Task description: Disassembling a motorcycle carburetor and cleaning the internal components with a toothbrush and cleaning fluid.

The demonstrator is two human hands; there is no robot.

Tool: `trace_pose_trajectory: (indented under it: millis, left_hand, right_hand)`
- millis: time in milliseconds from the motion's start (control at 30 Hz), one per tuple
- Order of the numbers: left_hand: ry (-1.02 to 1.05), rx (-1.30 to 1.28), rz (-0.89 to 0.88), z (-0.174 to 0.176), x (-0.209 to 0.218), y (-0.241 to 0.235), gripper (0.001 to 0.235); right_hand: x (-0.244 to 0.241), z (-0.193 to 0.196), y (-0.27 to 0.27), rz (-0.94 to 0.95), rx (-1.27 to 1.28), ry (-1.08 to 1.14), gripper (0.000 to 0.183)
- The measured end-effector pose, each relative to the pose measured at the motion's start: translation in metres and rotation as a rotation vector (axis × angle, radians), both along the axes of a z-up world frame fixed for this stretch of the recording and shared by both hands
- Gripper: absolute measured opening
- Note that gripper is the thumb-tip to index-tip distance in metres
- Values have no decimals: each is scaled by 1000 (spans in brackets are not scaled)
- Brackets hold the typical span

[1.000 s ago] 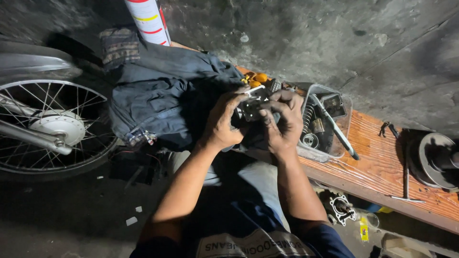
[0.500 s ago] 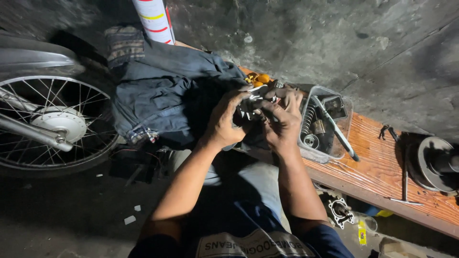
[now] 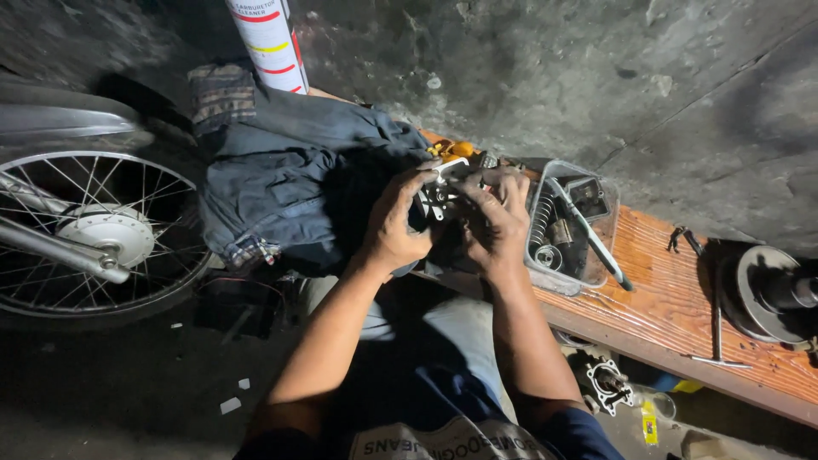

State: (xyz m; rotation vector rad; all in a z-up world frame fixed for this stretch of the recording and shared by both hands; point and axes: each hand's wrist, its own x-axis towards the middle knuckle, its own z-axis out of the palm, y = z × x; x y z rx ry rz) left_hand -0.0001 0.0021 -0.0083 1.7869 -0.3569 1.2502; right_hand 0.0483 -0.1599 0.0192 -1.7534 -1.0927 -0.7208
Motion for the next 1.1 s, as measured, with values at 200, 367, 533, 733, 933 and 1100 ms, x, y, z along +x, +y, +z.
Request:
trace_pose_trajectory:
  millis: [200,367,533,733,933,1100]
  left_hand:
    - [7,4,27,-1,2,-1,57]
    - [22,2,5,-2,2,1,55]
    - [31,-14,-9,-9,3,1,56]
    - [61,-138,157,-26,8,8,66]
    - [45,-241,131,-27,10,7,71]
    - [-62,-240,298,-42,6,7,70]
  right_hand:
    - [5,-4,-4,27,31,-39,23]
    - [5,-5,-1,31,5,-70,25]
    - [-3,-1,-8,-26,82,-32,24]
    - [1,3,-33,-173,212,4,12]
    - [10,8,-64,-218,363,16,12]
    - [9,24,-69,-279,286,30,13]
